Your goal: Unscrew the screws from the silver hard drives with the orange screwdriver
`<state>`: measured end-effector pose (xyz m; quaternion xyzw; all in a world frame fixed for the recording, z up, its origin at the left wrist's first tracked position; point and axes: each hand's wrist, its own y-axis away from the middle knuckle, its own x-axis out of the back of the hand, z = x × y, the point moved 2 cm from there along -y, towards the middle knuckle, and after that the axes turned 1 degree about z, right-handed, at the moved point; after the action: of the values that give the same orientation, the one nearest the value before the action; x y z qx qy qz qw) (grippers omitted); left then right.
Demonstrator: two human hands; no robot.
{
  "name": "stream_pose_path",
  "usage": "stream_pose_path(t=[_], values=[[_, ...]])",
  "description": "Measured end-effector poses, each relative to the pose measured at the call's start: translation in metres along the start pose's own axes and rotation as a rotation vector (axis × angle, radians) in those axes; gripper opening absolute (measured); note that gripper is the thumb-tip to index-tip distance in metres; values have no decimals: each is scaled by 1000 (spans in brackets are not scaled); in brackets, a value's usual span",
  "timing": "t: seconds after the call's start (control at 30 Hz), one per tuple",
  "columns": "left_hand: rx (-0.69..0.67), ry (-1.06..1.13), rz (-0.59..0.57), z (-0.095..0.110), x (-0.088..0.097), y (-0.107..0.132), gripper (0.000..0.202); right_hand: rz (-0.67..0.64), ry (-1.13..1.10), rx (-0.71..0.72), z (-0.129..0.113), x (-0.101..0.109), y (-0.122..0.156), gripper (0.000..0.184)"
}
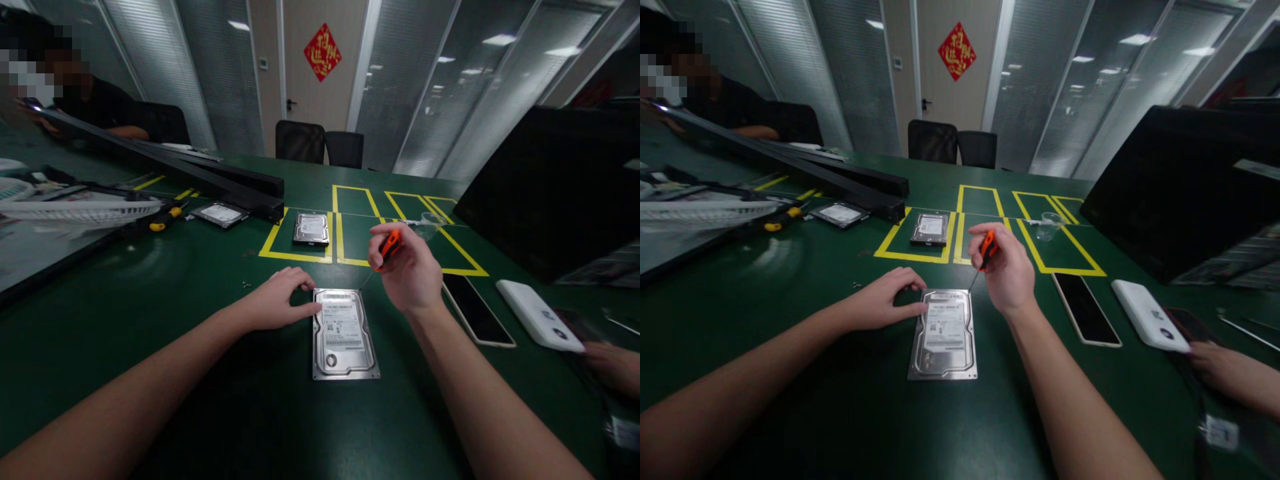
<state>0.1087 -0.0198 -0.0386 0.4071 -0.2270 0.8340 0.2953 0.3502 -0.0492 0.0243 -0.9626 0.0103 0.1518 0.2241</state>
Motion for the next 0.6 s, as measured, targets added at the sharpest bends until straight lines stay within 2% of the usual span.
stream_pose_path(t=[0.17, 0.33, 0.43, 0.53, 0.6], values=[[0, -6, -6, -1, -1, 0, 50, 21, -32, -11, 3, -1, 3, 18], [18, -1, -10, 0, 0, 0, 50, 22, -27, 8, 2, -3, 4, 22], [25, -2, -11, 0, 1, 0, 51, 6, -24, -9, 3, -2, 2, 37], [16, 2, -6, 0, 0, 0, 51, 19, -11, 1, 5, -1, 2, 25], [13, 3, -6, -1, -1, 0, 51, 32, -10, 16, 6, -1, 2, 23]])
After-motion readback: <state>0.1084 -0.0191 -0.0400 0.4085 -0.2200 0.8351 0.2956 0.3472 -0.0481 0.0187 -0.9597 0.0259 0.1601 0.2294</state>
